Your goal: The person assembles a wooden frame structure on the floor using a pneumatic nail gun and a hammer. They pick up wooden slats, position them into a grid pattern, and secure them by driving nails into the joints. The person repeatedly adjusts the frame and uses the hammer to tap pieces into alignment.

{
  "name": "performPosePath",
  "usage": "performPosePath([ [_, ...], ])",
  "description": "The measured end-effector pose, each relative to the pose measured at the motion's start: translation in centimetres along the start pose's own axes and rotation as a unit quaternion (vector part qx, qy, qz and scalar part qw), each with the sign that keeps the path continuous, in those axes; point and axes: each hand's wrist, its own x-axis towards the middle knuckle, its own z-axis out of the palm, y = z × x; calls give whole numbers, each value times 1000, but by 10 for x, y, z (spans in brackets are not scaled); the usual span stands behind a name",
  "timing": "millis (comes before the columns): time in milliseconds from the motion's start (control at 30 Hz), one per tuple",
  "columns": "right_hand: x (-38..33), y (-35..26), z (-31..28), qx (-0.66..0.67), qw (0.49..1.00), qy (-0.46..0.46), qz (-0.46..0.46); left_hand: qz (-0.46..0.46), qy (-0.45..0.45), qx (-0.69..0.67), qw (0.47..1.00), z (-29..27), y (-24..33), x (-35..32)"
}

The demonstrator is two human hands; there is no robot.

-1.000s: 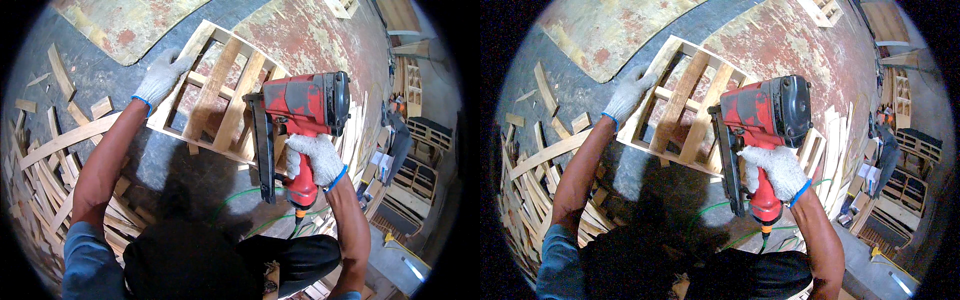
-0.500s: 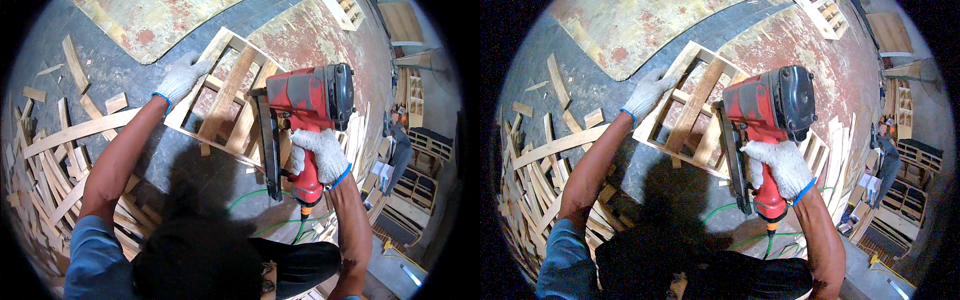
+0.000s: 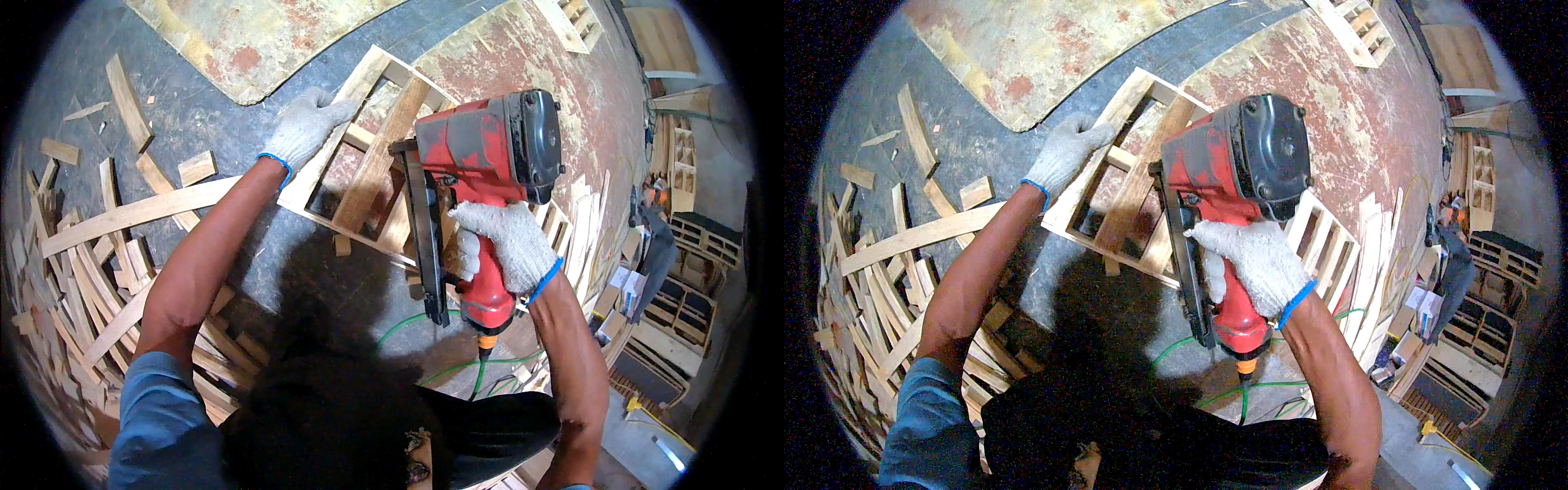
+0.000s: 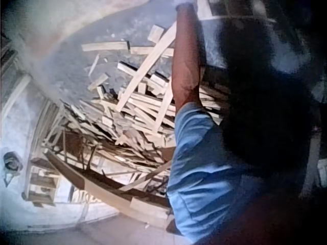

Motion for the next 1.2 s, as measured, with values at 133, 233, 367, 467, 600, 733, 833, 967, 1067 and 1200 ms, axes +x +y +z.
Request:
performPosePath([
  [133,-3,-4,-2,-56,997,-17,-44,-15,-23,72,997,-8,23,-12],
  [233,-2,-6,5,-51,997,-23,-58,66,-24,34,997,-1,-8,3],
  [367,-2,-19,20,-27,999,-10,-39,5,-39,-87,995,2,-12,3],
  [467,2,-34,27,-37,997,-34,-51,-3,-44,-115,992,1,-14,4],
  [600,9,-47,33,-42,997,-53,-46,-2,-21,-137,990,2,-16,2],
  [733,15,-54,39,-31,997,-57,-28,20,-15,-107,994,1,-7,-2],
  [833,21,-55,38,-48,996,-68,-26,81,-13,-58,995,0,-8,-7],
  [967,24,-58,39,-65,995,-71,-39,201,39,96,974,4,-25,6],
  [1067,25,-63,38,-109,990,-77,-54,243,91,191,947,8,-33,14],
  [1200,25,-74,45,-126,989,-76,-35,294,194,140,926,16,-51,21],
])
